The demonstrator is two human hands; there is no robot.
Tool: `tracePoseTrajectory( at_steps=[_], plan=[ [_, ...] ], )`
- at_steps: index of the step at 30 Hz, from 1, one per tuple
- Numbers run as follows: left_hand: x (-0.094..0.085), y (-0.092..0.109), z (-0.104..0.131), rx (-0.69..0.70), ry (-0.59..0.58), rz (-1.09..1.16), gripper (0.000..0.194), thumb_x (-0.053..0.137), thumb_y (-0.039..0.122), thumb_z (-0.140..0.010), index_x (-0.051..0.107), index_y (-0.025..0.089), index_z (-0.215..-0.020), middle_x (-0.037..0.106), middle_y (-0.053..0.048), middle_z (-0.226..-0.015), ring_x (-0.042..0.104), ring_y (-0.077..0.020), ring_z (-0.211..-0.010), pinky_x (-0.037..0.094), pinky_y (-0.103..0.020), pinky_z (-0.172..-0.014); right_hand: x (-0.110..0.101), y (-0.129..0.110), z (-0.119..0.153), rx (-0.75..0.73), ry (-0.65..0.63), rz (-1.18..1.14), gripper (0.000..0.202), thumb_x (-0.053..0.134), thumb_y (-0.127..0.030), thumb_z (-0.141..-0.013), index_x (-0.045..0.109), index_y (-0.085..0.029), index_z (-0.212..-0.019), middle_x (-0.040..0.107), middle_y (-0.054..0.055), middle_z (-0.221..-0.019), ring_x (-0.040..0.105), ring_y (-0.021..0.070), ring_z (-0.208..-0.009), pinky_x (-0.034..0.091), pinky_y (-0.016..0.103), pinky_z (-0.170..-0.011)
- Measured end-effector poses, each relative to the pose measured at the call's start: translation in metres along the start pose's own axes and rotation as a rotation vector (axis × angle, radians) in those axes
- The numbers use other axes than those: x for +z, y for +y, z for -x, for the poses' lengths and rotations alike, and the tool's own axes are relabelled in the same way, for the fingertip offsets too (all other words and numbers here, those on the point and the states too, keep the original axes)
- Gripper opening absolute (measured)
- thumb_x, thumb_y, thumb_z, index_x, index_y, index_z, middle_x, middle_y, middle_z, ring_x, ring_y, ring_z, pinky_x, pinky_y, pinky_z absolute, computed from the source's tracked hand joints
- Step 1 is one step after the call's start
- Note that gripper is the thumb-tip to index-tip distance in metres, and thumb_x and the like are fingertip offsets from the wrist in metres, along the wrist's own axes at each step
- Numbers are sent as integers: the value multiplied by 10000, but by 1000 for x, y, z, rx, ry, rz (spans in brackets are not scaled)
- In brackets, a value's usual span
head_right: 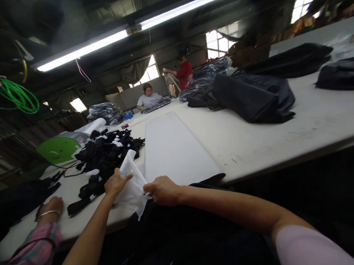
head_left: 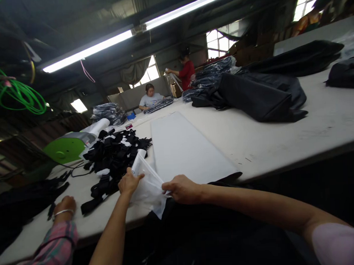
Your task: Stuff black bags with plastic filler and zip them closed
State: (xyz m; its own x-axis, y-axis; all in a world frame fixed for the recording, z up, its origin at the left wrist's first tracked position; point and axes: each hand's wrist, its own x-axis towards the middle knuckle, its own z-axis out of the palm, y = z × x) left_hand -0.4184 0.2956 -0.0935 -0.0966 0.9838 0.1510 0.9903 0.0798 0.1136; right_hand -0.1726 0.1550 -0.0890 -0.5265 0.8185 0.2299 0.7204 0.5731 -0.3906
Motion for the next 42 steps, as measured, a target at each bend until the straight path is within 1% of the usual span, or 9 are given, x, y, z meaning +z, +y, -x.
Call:
tracePoseTrajectory(
  at_steps=[5, 8, 14, 23, 28, 33, 37, 40, 42],
  plan=[
    [2, -9, -5, 108, -80, 10, 622, 558, 692, -833, 486, 216, -1226, 705, -125, -1115, 670, -332, -1048, 503, -413, -837, -29, 12, 32, 30, -45, 109, 261, 529, -41, -818, 702, -184, -951, 768, 78, -929, 704, 201, -837, 371, 244, -657],
    [9, -6, -5, 178, -119, -8, 622, 603, 673, -813, 521, 204, -1213, 702, -120, -1084, 663, -322, -1034, 498, -444, -871, -37, 8, 53, -42, -159, 243, 339, 492, 6, -792, 679, -159, -1022, 759, 83, -929, 703, 202, -833, 373, 260, -644],
    [11, 0, 3, 238, -120, -50, 642, 589, 654, -849, 517, 189, -1285, 683, -109, -1093, 656, -281, -996, 502, -469, -894, -44, -10, 74, -201, -270, 467, 237, 443, 4, -878, 625, -100, -988, 710, 87, -850, 698, 201, -754, 365, 298, -574],
    [11, 7, 12, 206, -114, -64, 659, 585, 669, -858, 538, 177, -1294, 678, -112, -1123, 651, -274, -1018, 498, -491, -937, -27, -16, 98, -244, -231, 731, 194, 485, 3, -865, 605, -131, -938, 648, 81, -794, 666, 217, -634, 290, 328, -423],
    [13, 6, 9, 192, -103, -65, 676, 563, 683, -863, 522, 181, -1315, 676, -122, -1138, 649, -282, -1033, 496, -493, -936, -33, -12, 98, -214, -190, 678, 221, 466, 27, -857, 602, -136, -917, 642, 81, -770, 652, 205, -624, 303, 319, -442],
    [14, 6, 5, 174, -95, -49, 675, 566, 700, -845, 542, 171, -1263, 694, -122, -1046, 663, -285, -980, 502, -472, -904, -34, -5, 104, -193, -152, 595, 230, 477, 24, -849, 622, -129, -941, 662, 81, -807, 644, 186, -633, 326, 302, -488],
    [11, 1, -1, 131, -72, 1, 693, 542, 722, -845, 533, 171, -1264, 692, -128, -1073, 658, -291, -1018, 498, -465, -918, -41, 17, 86, -120, -1, 429, 254, 472, 3, -888, 666, -142, -965, 685, 60, -798, 636, 165, -662, 371, 277, -559],
    [8, -8, -13, 42, -81, 57, 727, 499, 738, -864, 512, 155, -1299, 672, -145, -1154, 652, -290, -1061, 508, -472, -926, -60, 52, 48, 43, 214, 260, 274, 491, -54, -938, 723, -175, -1018, 722, 63, -897, 661, 174, -806, 432, 264, -686],
    [9, -17, -25, -30, -92, 94, 741, 476, 740, -877, 509, 140, -1311, 656, -161, -1196, 648, -291, -1086, 512, -480, -938, -75, 76, 22, 143, 302, 219, 253, 551, -69, -924, 744, -172, -1050, 727, 92, -1013, 659, 211, -937, 465, 295, -795]
  ],
)
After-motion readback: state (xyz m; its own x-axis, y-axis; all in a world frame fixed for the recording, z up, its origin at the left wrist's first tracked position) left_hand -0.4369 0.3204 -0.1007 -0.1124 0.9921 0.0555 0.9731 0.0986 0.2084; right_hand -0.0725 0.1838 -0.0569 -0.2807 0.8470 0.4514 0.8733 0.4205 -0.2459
